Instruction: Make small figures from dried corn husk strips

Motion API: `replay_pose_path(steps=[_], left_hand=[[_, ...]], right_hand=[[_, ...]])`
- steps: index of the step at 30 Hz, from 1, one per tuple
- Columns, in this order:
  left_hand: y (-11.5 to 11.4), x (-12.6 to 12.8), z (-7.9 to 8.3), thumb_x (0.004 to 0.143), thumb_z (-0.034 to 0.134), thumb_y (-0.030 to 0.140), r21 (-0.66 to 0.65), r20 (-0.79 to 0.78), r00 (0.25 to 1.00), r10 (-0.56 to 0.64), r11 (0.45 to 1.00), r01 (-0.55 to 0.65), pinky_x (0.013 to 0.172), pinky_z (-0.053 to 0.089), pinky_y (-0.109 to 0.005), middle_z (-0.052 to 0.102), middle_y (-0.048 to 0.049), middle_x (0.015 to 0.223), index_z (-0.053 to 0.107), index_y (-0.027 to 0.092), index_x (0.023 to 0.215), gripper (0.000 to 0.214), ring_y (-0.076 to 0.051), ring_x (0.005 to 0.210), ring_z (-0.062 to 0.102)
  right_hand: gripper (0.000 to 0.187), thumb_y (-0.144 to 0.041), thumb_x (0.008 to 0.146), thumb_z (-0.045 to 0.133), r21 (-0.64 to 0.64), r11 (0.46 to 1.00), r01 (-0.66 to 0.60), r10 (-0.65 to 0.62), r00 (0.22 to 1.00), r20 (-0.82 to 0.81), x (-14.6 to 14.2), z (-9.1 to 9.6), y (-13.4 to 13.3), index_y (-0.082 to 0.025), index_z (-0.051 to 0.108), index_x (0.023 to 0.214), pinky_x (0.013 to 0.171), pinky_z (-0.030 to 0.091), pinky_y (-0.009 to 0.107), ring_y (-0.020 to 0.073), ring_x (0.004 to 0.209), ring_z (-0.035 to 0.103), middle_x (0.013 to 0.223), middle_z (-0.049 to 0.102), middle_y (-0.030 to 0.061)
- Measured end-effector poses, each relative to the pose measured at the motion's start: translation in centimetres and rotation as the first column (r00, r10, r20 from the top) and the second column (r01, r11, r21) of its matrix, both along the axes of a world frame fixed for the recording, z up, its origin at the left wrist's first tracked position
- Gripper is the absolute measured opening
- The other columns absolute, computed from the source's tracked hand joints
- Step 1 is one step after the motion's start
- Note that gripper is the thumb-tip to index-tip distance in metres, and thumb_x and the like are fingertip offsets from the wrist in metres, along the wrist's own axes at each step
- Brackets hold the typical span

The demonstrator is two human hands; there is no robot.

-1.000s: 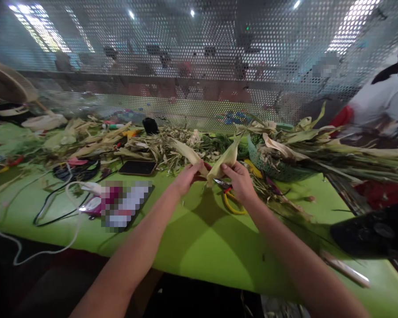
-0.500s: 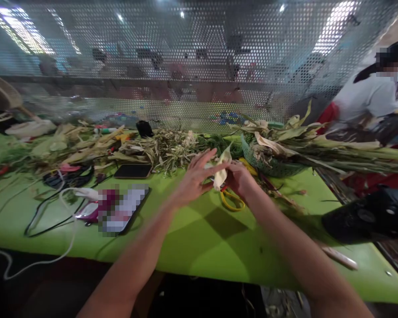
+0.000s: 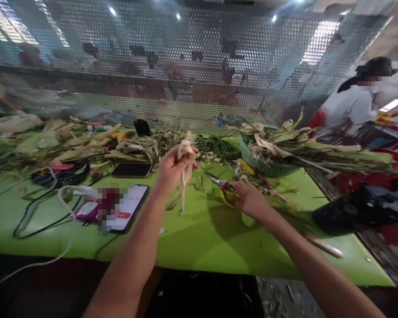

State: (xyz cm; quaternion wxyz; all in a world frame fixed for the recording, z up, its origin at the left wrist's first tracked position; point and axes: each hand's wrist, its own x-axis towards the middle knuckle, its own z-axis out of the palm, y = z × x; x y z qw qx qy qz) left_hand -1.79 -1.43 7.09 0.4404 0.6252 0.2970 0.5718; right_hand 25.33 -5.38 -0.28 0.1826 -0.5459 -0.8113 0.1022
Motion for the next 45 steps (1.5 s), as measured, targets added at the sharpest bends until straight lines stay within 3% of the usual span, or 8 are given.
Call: replay_pose_path(steps=[4, 8, 13, 16, 20, 28, 38, 45], left_hand=[[0.7, 0.6, -0.8, 0.084, 0.062, 0.045, -0.197, -0.027, 0.986, -0.164, 0.968, 0.156, 0.052, 0.038, -0.024, 0.050, 0.0018, 0.064, 0.065, 0.019, 0.103, 0.032, -0.008, 0.051, 0.043], [1.6, 0.7, -1.7, 0.088, 0.056, 0.044, -0.303, 0.026, 0.967, -0.253, 0.920, 0.249, 0.051, 0.033, -0.025, 0.051, -0.0004, 0.069, 0.061, 0.020, 0.099, 0.027, -0.009, 0.054, 0.040], [1.7, 1.3, -2.2, 0.088, 0.051, 0.058, -0.293, -0.021, 0.952, -0.307, 0.912, 0.287, 0.051, 0.030, -0.025, 0.050, -0.0014, 0.073, 0.059, 0.020, 0.098, 0.040, -0.009, 0.055, 0.038], [1.6, 2.1, -2.7, 0.086, 0.053, 0.060, -0.265, -0.079, 0.947, -0.312, 0.922, 0.282, 0.051, 0.028, -0.023, 0.046, 0.0012, 0.070, 0.058, 0.018, 0.094, 0.043, -0.007, 0.055, 0.036], [1.6, 3.1, -3.4, 0.085, 0.054, 0.060, -0.251, -0.129, 0.938, -0.321, 0.926, 0.282, 0.051, 0.026, -0.021, 0.044, 0.0022, 0.070, 0.056, 0.018, 0.090, 0.043, -0.007, 0.057, 0.037], [0.6, 4.4, -3.5, 0.083, 0.054, 0.061, -0.303, -0.077, 0.887, -0.455, 0.859, 0.414, 0.047, 0.019, -0.020, 0.034, 0.0052, 0.063, 0.051, 0.018, 0.084, 0.043, -0.006, 0.050, 0.027], [0.4, 5.0, -4.0, 0.081, 0.052, 0.066, -0.351, -0.140, 0.887, -0.439, 0.860, 0.370, 0.048, 0.023, -0.021, 0.039, 0.0044, 0.060, 0.056, 0.017, 0.085, 0.049, -0.007, 0.050, 0.031], [0.4, 4.9, -3.8, 0.083, 0.049, 0.065, -0.331, -0.250, 0.859, -0.447, 0.873, 0.358, 0.050, 0.023, -0.022, 0.035, 0.0052, 0.058, 0.050, 0.019, 0.078, 0.046, -0.008, 0.051, 0.029]], right_hand=[[0.045, -0.026, 0.073, 0.067, -0.047, 0.995, 0.089, -0.087, 0.996, 0.035, -0.8, 0.6, 0.6, -0.023, 0.065, 0.118, 0.072, 0.046, 0.028, 0.0234, 0.087, 0.064, 0.104, 0.071, 0.0082], [0.047, -0.035, 0.073, 0.070, -0.050, 0.978, 0.202, -0.207, 0.968, -0.139, 0.6, 1.6, 1.6, -0.028, 0.065, 0.118, 0.068, 0.048, 0.031, 0.0247, 0.082, 0.065, 0.099, 0.073, 0.0057], [0.052, -0.049, 0.077, 0.068, -0.240, 0.963, 0.121, -0.224, 0.855, -0.468, 2.0, 3.1, -0.1, -0.023, 0.062, 0.121, 0.060, 0.050, 0.030, 0.0199, 0.071, 0.061, 0.090, 0.068, 0.0052], [0.055, -0.051, 0.076, 0.069, -0.307, 0.951, 0.042, -0.210, 0.817, -0.538, 1.1, 4.4, -1.8, -0.026, 0.057, 0.124, 0.065, 0.053, 0.030, 0.0193, 0.076, 0.062, 0.092, 0.064, 0.0039], [0.057, -0.054, 0.073, 0.071, -0.262, 0.965, -0.023, -0.097, 0.895, -0.435, -0.5, 6.3, -3.3, -0.027, 0.059, 0.122, 0.084, 0.053, 0.035, 0.0261, 0.099, 0.061, 0.110, 0.063, 0.0074], [0.048, -0.053, 0.079, 0.063, -0.186, 0.982, -0.037, -0.020, 0.955, -0.295, -1.9, 7.3, -3.2, -0.025, 0.061, 0.118, 0.089, 0.049, 0.040, 0.0296, 0.102, 0.060, 0.108, 0.065, 0.0079], [0.033, -0.049, 0.084, 0.061, -0.166, 0.986, 0.018, -0.061, 0.964, -0.260, -1.6, 6.2, -2.8, -0.026, 0.063, 0.109, 0.078, 0.051, 0.035, 0.0257, 0.091, 0.063, 0.096, 0.069, 0.0044], [0.024, -0.047, 0.083, 0.061, -0.128, 0.986, 0.109, -0.133, 0.971, -0.197, -1.3, 4.9, -2.8, -0.024, 0.063, 0.090, 0.055, 0.043, 0.027, 0.0166, 0.062, 0.056, 0.073, 0.065, -0.0001]])
